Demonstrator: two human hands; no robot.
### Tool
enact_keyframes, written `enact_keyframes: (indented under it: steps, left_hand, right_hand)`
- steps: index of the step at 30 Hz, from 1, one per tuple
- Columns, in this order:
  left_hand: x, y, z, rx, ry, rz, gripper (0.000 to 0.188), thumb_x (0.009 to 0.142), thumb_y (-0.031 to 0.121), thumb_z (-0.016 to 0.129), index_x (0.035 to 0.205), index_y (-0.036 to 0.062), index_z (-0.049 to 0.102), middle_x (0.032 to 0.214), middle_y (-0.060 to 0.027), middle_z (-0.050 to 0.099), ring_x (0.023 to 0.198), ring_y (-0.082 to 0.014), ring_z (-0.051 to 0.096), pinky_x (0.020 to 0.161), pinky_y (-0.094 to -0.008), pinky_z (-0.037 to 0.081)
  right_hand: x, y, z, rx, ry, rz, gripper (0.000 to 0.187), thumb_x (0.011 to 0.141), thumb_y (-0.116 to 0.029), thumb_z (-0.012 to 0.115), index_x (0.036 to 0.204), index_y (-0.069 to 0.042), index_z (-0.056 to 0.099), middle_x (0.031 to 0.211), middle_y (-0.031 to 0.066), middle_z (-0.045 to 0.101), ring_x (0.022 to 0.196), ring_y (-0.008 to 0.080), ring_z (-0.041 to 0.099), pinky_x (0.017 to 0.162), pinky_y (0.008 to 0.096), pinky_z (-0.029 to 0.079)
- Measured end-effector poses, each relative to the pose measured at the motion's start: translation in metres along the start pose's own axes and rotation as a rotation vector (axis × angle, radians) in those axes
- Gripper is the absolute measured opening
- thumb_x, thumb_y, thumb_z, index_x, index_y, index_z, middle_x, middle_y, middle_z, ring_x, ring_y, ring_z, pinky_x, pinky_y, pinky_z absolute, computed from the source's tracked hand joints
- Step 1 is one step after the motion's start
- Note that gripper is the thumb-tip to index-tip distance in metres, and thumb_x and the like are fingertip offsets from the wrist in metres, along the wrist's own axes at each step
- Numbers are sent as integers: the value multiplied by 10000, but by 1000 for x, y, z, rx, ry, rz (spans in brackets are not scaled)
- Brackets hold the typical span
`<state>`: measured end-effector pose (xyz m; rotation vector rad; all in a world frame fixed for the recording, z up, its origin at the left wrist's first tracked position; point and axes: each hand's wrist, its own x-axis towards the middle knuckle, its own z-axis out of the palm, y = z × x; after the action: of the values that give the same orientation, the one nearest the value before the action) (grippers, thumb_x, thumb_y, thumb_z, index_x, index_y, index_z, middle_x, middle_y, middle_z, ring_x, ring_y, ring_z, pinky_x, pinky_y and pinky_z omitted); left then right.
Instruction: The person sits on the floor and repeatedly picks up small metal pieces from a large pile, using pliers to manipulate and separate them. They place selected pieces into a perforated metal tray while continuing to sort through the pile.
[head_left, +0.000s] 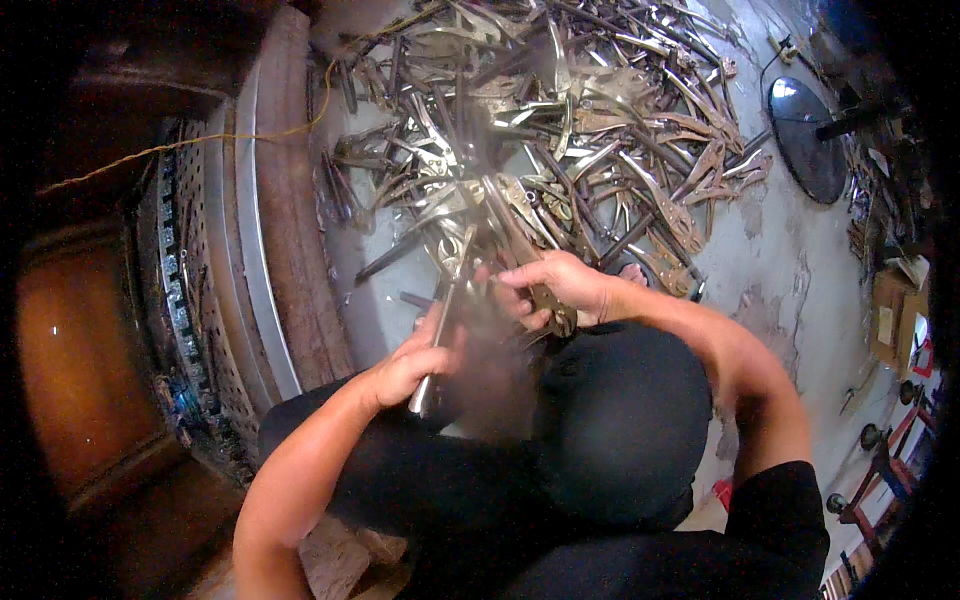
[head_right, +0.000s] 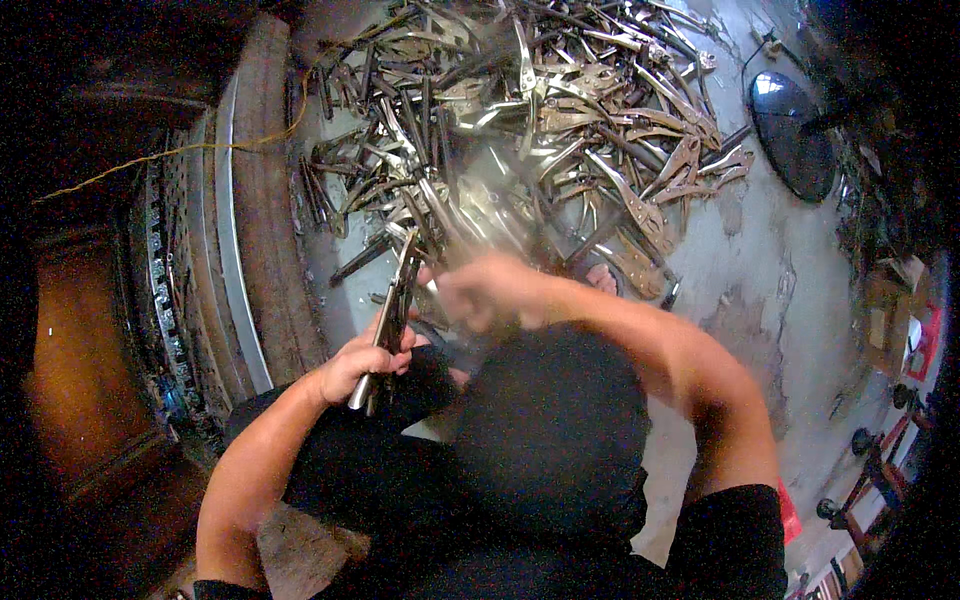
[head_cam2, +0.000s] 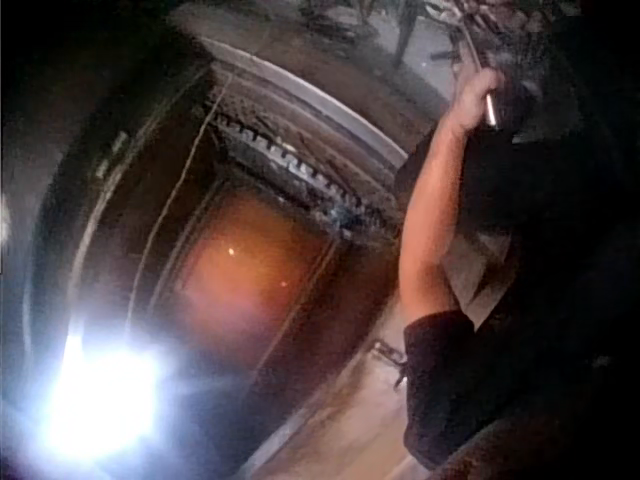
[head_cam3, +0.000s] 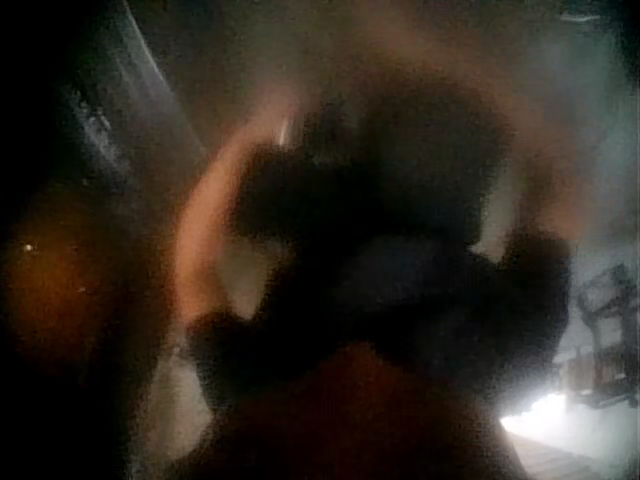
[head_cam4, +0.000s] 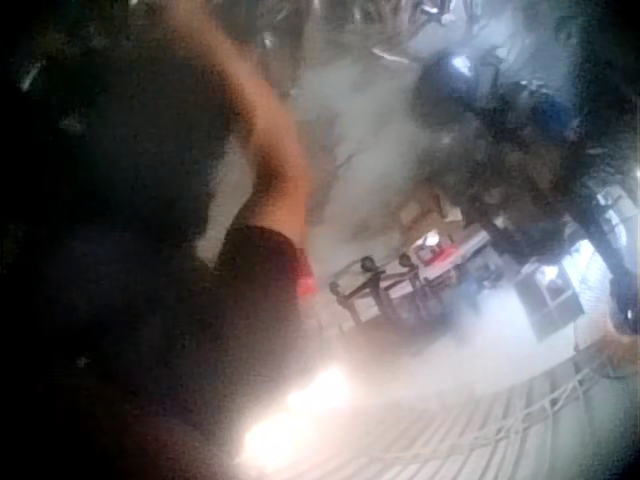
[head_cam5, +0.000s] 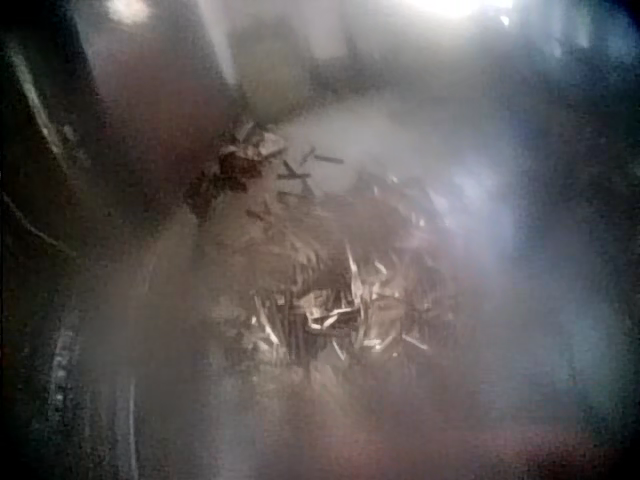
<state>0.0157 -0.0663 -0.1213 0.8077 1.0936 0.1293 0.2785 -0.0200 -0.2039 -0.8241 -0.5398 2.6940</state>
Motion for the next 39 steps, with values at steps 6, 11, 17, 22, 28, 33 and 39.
enact_keyframes:
  steps: [6,11,17,22,28,33,39]
  left_hand:
    - [-1,-4,8,-317,-75,29,650,843,286,642,1382,51,366,1029,-50,442,854,-141,454,811,-289,432]
    - [-2,2,-3,-249,-90,51,746,898,298,597,1524,110,238,995,-11,404,793,-103,426,765,-272,414]
    - [-4,-8,-1,-147,-65,-355,502,915,287,609,1325,117,374,977,-8,434,783,-97,430,719,-284,433]
    - [-6,-2,-5,-267,-102,-367,530,879,311,630,1313,102,411,919,-28,449,721,-127,433,663,-310,416]
    - [-29,13,7,-902,-334,-377,740,742,463,690,1302,7,523,889,-72,489,698,-169,452,655,-329,383]
    - [-32,3,-7,-686,-89,-201,724,749,474,674,1283,0,551,885,-69,512,688,-177,461,664,-354,399]
    - [-32,28,-3,-756,17,87,704,765,458,666,1283,5,519,873,-73,500,680,-184,461,672,-364,403]
  right_hand:
    - [-7,-5,8,373,-260,104,337,1068,-288,486,1358,-118,511,844,-43,406,727,97,410,587,264,374]
    - [-10,-20,17,376,-306,124,321,1074,-350,470,1299,-129,528,839,-43,391,711,88,381,571,233,319]
    - [-7,12,1,-1056,272,-213,235,959,-181,539,1125,-15,558,898,229,668,880,419,664,766,521,501]
    - [-14,15,-10,-1492,383,-375,225,925,-137,552,1123,-29,549,1005,200,647,984,415,642,815,510,518]
    - [9,4,-20,-1733,443,-816,221,886,-126,590,1093,-62,544,999,147,578,991,349,616,741,472,509]
    - [35,21,-34,-1286,502,-540,320,869,-171,622,1163,-65,551,1030,183,619,965,395,638,805,517,505]
    - [26,34,-66,-1151,894,-221,629,839,-257,715,1397,-63,499,1215,258,621,1114,422,621,958,510,501]
